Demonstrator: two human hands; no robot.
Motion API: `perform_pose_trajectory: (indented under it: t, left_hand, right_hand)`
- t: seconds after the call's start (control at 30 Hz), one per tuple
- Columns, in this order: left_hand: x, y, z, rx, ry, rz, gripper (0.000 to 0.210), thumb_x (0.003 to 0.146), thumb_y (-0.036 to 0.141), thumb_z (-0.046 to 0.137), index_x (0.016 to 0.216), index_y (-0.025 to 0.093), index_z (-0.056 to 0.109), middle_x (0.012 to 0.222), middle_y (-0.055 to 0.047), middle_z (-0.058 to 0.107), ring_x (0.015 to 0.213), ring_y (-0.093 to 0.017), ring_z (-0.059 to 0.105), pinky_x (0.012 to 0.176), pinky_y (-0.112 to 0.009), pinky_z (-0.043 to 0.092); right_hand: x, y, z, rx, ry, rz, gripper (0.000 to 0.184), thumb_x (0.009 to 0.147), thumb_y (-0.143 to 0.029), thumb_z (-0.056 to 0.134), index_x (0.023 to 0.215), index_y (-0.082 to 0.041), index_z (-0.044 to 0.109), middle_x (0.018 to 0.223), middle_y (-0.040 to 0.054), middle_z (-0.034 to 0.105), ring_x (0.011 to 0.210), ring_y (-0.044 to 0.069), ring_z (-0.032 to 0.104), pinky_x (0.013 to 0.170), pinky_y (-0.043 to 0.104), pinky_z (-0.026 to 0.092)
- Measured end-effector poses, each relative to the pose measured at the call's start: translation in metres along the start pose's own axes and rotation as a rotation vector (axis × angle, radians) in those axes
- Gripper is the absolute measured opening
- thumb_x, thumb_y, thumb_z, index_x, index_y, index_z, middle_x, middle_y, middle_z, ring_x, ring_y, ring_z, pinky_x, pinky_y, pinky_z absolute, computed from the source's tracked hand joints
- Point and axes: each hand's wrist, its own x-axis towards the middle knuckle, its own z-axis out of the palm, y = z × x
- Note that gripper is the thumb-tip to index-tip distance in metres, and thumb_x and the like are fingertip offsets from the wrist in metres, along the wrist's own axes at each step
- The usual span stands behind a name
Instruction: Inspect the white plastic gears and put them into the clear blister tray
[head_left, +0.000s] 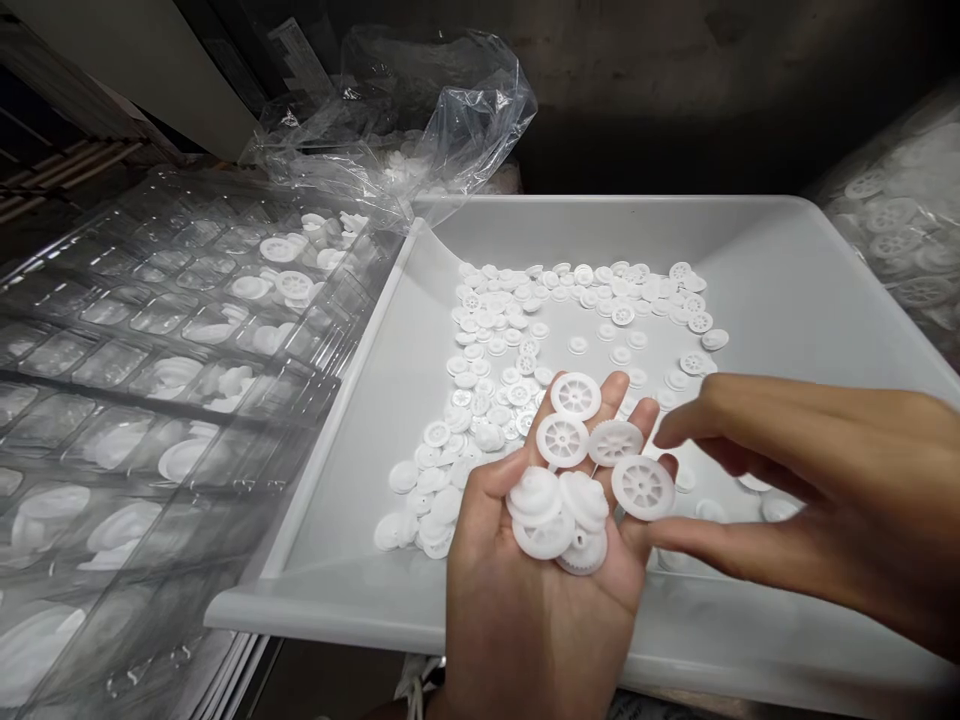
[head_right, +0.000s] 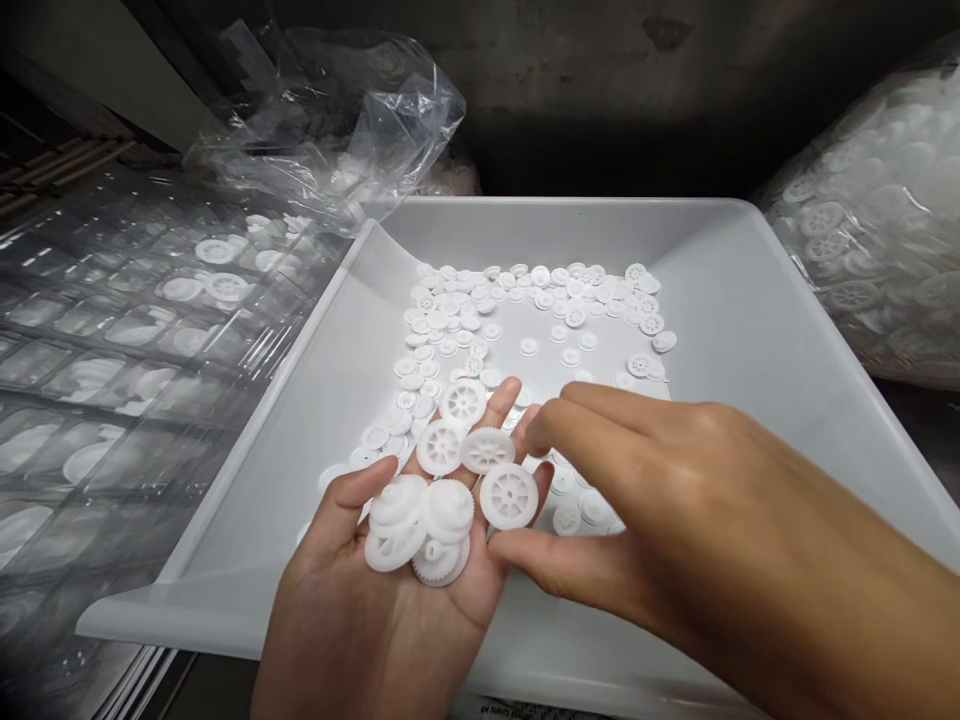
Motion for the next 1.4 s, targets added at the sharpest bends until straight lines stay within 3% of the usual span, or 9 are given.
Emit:
perform_pose_trajectory:
  t: [0.07, 0.23, 0.47, 0.6, 0.73, 0.93, 1.07, 1.2, 1.4]
  left_hand:
    - [0.001, -0.001, 0.003, 0.011, 0.024, 0.0, 0.07, 0.092, 0.032, 0.056, 0.161, 0.021, 0.052, 0.138, -0.012, 0.078, 0.131, -0.029, 0.073, 0.117, -0.039, 0.053]
    - [0.001, -0.003, 0.003, 0.024, 0.011, 0.003, 0.066, 0.091, 0.033, 0.058, 0.156, 0.027, 0.059, 0.144, -0.01, 0.075, 0.139, -0.031, 0.067, 0.114, -0.039, 0.055]
    - [-0.001, -0.003, -0.001, -0.018, -0.012, 0.073, 0.058, 0.093, 0.027, 0.061, 0.151, 0.017, 0.061, 0.132, -0.014, 0.081, 0.124, -0.028, 0.077, 0.102, -0.038, 0.065]
    - [0.002, -0.005, 0.001, -0.032, 0.005, 0.029, 0.061, 0.092, 0.029, 0.061, 0.153, 0.02, 0.059, 0.135, -0.013, 0.08, 0.131, -0.027, 0.073, 0.108, -0.037, 0.062]
    - [0.004, -0.008, 0.004, -0.034, 0.025, 0.022, 0.062, 0.092, 0.029, 0.056, 0.151, 0.013, 0.059, 0.129, -0.017, 0.081, 0.123, -0.027, 0.078, 0.107, -0.036, 0.062]
    - [0.003, -0.008, 0.005, -0.04, 0.045, 0.024, 0.058, 0.089, 0.027, 0.061, 0.145, 0.011, 0.062, 0.129, -0.019, 0.081, 0.12, -0.032, 0.078, 0.093, -0.038, 0.069]
    - [0.005, -0.008, 0.008, -0.038, 0.101, 0.041, 0.05, 0.088, 0.025, 0.06, 0.135, 0.014, 0.07, 0.123, -0.016, 0.084, 0.117, -0.03, 0.08, 0.104, -0.041, 0.064]
    - [0.005, -0.01, 0.008, -0.023, 0.091, 0.023, 0.052, 0.087, 0.028, 0.06, 0.137, 0.017, 0.071, 0.128, -0.014, 0.082, 0.132, -0.031, 0.073, 0.124, -0.046, 0.048]
    - [0.004, -0.01, 0.005, -0.012, 0.062, 0.007, 0.059, 0.087, 0.032, 0.058, 0.142, 0.016, 0.069, 0.132, -0.014, 0.081, 0.136, -0.029, 0.07, 0.122, -0.043, 0.05]
  right_hand:
    - [0.008, -0.007, 0.008, -0.004, -0.004, 0.006, 0.031, 0.112, -0.057, 0.055, 0.112, -0.027, 0.052, 0.084, -0.0037, 0.055, 0.063, 0.013, 0.053, 0.058, 0.027, 0.043]
    - [0.012, -0.006, 0.011, 0.14, 0.017, -0.013, 0.004, 0.111, -0.029, 0.059, 0.108, -0.026, 0.059, 0.083, -0.0055, 0.056, 0.064, 0.009, 0.051, 0.06, 0.019, 0.045]
    - [0.022, 0.005, -0.002, 0.708, 0.018, 0.265, 0.031, 0.113, -0.022, 0.047, 0.103, -0.037, 0.073, 0.069, -0.007, 0.056, 0.053, 0.008, 0.051, 0.045, 0.014, 0.038]
    - [0.024, 0.002, 0.005, 0.471, 0.117, 0.178, 0.007, 0.105, -0.04, 0.069, 0.108, -0.037, 0.075, 0.09, -0.0068, 0.067, 0.068, 0.007, 0.056, 0.055, 0.015, 0.045]
    - [0.028, 0.0, 0.008, 0.36, 0.093, 0.153, 0.013, 0.099, -0.046, 0.076, 0.098, -0.032, 0.077, 0.081, -0.0077, 0.065, 0.059, 0.005, 0.048, 0.05, 0.016, 0.039]
    - [0.029, 0.012, 0.001, 0.403, 0.086, 0.251, 0.027, 0.102, -0.052, 0.07, 0.09, -0.028, 0.073, 0.073, -0.0065, 0.065, 0.056, 0.008, 0.057, 0.048, 0.017, 0.045]
    - [0.02, 0.005, 0.002, 0.152, 0.182, 0.071, 0.021, 0.106, -0.046, 0.068, 0.106, -0.026, 0.07, 0.079, -0.0036, 0.057, 0.063, 0.01, 0.053, 0.052, 0.023, 0.043]
    - [0.009, -0.013, 0.013, -0.017, 0.16, -0.133, 0.021, 0.111, -0.042, 0.063, 0.119, -0.023, 0.064, 0.093, -0.0023, 0.058, 0.072, 0.01, 0.06, 0.054, 0.026, 0.045]
    - [0.012, -0.017, 0.025, -0.023, 0.149, -0.11, 0.008, 0.109, -0.027, 0.057, 0.104, -0.023, 0.062, 0.09, -0.0034, 0.058, 0.063, 0.01, 0.058, 0.049, 0.03, 0.042]
